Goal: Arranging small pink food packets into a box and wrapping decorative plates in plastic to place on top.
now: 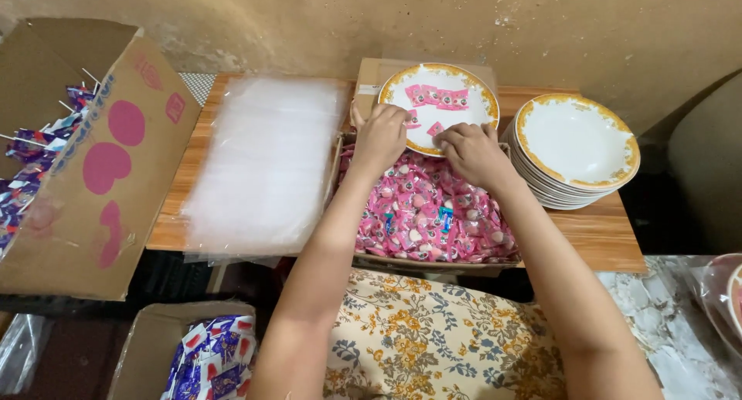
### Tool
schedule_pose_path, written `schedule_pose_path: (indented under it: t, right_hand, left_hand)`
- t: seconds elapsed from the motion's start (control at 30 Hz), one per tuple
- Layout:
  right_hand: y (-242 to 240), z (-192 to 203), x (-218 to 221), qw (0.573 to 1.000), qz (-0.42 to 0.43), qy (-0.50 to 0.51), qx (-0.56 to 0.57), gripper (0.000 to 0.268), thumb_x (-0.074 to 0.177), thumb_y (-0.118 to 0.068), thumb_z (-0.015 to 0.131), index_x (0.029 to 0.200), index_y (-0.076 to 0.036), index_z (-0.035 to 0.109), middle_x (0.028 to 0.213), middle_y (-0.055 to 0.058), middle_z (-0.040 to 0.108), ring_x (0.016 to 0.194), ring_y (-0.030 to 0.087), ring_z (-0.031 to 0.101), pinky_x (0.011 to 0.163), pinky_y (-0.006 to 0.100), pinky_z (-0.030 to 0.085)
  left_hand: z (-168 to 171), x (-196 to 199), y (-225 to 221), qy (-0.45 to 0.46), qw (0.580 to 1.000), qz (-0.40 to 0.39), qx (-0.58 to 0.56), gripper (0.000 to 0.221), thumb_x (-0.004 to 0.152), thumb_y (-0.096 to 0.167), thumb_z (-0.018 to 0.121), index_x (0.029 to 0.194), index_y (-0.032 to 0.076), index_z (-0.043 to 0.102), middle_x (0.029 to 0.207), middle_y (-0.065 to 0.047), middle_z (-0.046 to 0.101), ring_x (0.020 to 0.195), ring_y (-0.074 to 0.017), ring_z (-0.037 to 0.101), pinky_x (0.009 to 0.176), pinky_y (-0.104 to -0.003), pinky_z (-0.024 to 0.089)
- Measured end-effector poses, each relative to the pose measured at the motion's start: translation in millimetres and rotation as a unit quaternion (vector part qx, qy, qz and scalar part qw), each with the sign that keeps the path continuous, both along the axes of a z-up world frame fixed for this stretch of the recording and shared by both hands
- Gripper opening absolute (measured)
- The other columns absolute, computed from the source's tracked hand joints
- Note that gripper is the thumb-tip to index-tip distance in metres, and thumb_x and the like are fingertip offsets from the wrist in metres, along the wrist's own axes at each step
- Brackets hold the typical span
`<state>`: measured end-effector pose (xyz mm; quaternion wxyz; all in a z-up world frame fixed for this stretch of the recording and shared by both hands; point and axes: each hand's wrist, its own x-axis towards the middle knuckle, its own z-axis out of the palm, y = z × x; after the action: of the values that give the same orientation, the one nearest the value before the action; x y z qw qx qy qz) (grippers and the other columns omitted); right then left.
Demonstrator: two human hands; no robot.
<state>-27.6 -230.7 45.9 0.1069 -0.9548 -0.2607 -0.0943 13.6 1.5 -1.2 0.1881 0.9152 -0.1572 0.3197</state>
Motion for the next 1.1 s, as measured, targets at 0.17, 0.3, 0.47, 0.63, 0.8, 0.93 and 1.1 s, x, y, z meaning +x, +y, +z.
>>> schedule_pose_path:
  t: [0.17,0.3,0.47,0.63,0.8,0.93,1.1]
  right_hand:
    - [5,0,13,1.0,-0.023,0.004,-0.015,0.04,0.105,-0.037,0.042,0.13,-0.022,0.069,0.132,0.008,0.063,0.126,0.032,0.058,0.113,0.057,0.035]
    - [12,-8,33,0.998,-0.047,0.034,-0.019,0.043,0.101,-0.043,0.043,0.136,-0.031,0.066,0.14,0.002,0.055,0.13,0.029,0.054,0.111,0.056,0.038]
    - [26,-10,47,0.997,-0.052,0.029,-0.041,0.047,0.099,-0.041,0.043,0.141,-0.034,0.063,0.141,0.0,0.054,0.13,0.03,0.053,0.107,0.055,0.041]
    - [37,-14,62,0.997,-0.058,0.041,-0.041,0.05,0.096,-0.038,0.043,0.142,-0.031,0.062,0.141,0.003,0.053,0.132,0.036,0.05,0.106,0.056,0.041]
    - [44,-16,66,0.996,-0.063,0.047,-0.04,0.052,0.095,-0.038,0.043,0.144,-0.029,0.06,0.143,0.003,0.051,0.132,0.038,0.048,0.105,0.057,0.041]
    - [39,-6,60,0.996,-0.057,0.067,-0.023,0.057,0.095,-0.038,0.043,0.149,-0.026,0.055,0.146,0.006,0.049,0.133,0.041,0.047,0.105,0.058,0.04]
    - [17,18,40,0.997,-0.028,0.047,0.051,0.048,0.097,-0.027,0.052,0.143,-0.019,0.062,0.14,0.013,0.055,0.129,0.044,0.053,0.103,0.062,0.042]
  left_hand:
    - [25,-17,-12,0.083,0.996,-0.011,0.034,0.034,0.093,0.028,0.048,0.117,0.027,0.072,0.123,0.004,0.069,0.13,-0.0188,0.054,0.107,-0.083,0.014]
    - [40,-28,-21,0.164,0.984,0.008,0.064,0.046,0.094,0.033,0.04,0.13,0.027,0.068,0.137,0.0,0.063,0.14,-0.0242,0.047,0.103,-0.088,0.014]
    - [41,-20,-25,0.122,0.988,0.057,0.077,0.044,0.094,0.032,0.041,0.124,0.023,0.072,0.135,-0.002,0.065,0.142,-0.0263,0.042,0.102,-0.084,0.018]
    - [44,-12,-27,0.162,0.979,0.085,0.094,0.049,0.096,0.037,0.037,0.13,0.021,0.069,0.142,-0.001,0.061,0.147,-0.0269,0.032,0.103,-0.082,0.02]
    - [39,1,-25,0.209,0.97,0.082,0.091,0.053,0.097,0.037,0.034,0.138,0.021,0.062,0.151,0.004,0.053,0.152,-0.0265,0.022,0.105,-0.085,0.011]
    - [43,-2,-24,0.191,0.973,0.085,0.097,0.051,0.095,0.034,0.039,0.139,0.02,0.062,0.152,0.004,0.052,0.151,-0.0259,0.023,0.106,-0.084,0.01]
    - [68,-21,-17,0.229,0.973,0.002,0.006,0.044,0.099,0.029,0.041,0.137,0.022,0.062,0.158,-0.001,0.043,0.154,-0.027,0.023,0.11,-0.085,0.012]
